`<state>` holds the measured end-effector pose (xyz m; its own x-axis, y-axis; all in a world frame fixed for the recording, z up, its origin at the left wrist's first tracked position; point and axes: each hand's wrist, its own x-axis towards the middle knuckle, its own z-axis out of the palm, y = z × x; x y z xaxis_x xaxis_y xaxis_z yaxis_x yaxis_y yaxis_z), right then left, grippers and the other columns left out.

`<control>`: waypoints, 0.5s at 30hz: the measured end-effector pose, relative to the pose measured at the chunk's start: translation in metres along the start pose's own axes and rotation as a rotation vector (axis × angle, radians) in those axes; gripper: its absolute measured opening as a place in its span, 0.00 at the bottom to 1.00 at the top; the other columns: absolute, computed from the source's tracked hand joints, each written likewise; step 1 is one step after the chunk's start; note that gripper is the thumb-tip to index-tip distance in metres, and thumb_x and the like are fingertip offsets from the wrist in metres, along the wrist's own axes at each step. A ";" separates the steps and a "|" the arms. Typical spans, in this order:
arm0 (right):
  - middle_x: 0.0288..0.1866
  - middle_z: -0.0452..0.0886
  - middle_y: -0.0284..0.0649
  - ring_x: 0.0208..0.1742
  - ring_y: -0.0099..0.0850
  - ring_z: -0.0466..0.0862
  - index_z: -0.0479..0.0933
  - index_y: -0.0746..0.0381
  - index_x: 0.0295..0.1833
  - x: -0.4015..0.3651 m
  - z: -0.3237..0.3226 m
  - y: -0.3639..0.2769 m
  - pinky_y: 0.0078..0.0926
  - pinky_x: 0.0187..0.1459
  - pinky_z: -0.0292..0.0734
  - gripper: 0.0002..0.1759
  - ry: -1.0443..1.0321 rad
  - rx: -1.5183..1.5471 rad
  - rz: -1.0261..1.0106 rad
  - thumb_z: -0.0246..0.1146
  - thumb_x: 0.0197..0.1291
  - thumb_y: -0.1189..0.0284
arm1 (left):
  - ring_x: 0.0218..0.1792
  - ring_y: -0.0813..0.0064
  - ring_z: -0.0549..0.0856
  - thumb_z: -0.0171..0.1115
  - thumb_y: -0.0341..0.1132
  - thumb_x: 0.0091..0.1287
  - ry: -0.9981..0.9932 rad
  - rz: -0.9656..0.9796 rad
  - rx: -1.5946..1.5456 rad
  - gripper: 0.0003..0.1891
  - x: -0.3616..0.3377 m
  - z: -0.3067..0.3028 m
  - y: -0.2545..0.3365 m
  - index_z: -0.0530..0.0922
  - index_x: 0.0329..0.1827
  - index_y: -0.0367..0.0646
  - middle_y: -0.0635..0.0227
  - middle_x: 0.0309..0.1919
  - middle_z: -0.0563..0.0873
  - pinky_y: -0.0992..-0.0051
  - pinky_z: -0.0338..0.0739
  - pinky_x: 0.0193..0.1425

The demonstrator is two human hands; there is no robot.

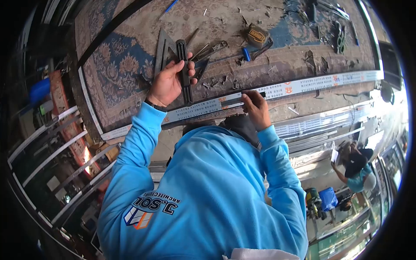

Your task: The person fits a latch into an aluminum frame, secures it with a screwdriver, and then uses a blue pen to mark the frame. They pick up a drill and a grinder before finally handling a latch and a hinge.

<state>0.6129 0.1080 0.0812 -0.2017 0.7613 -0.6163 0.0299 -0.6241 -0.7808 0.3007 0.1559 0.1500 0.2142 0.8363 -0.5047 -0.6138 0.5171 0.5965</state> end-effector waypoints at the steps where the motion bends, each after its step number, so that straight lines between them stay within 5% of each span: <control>1: 0.39 0.83 0.32 0.35 0.20 0.79 0.80 0.65 0.56 0.003 -0.008 -0.002 0.20 0.36 0.77 0.16 -0.009 -0.011 0.014 0.65 0.74 0.64 | 0.47 0.73 0.83 0.56 0.39 0.80 0.019 0.018 -0.018 0.21 0.001 0.002 -0.001 0.71 0.72 0.40 0.66 0.49 0.83 0.61 0.84 0.54; 11: 0.38 0.82 0.33 0.35 0.21 0.78 0.79 0.66 0.53 0.021 0.005 -0.036 0.20 0.38 0.75 0.14 -0.238 -0.031 0.002 0.65 0.75 0.65 | 0.47 0.72 0.83 0.56 0.40 0.80 0.031 0.078 -0.257 0.22 0.000 0.001 0.008 0.72 0.71 0.40 0.65 0.48 0.83 0.61 0.83 0.52; 15: 0.38 0.80 0.32 0.36 0.20 0.76 0.79 0.66 0.53 0.017 0.025 -0.049 0.21 0.38 0.74 0.14 -0.310 -0.177 0.032 0.64 0.76 0.65 | 0.41 0.76 0.84 0.63 0.39 0.75 0.105 0.074 0.412 0.15 -0.009 0.000 0.004 0.79 0.59 0.42 0.69 0.40 0.85 0.69 0.80 0.50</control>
<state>0.5836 0.1469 0.1114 -0.4845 0.6351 -0.6016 0.2052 -0.5860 -0.7839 0.2968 0.1500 0.1570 0.0896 0.8620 -0.4989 -0.2658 0.5035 0.8221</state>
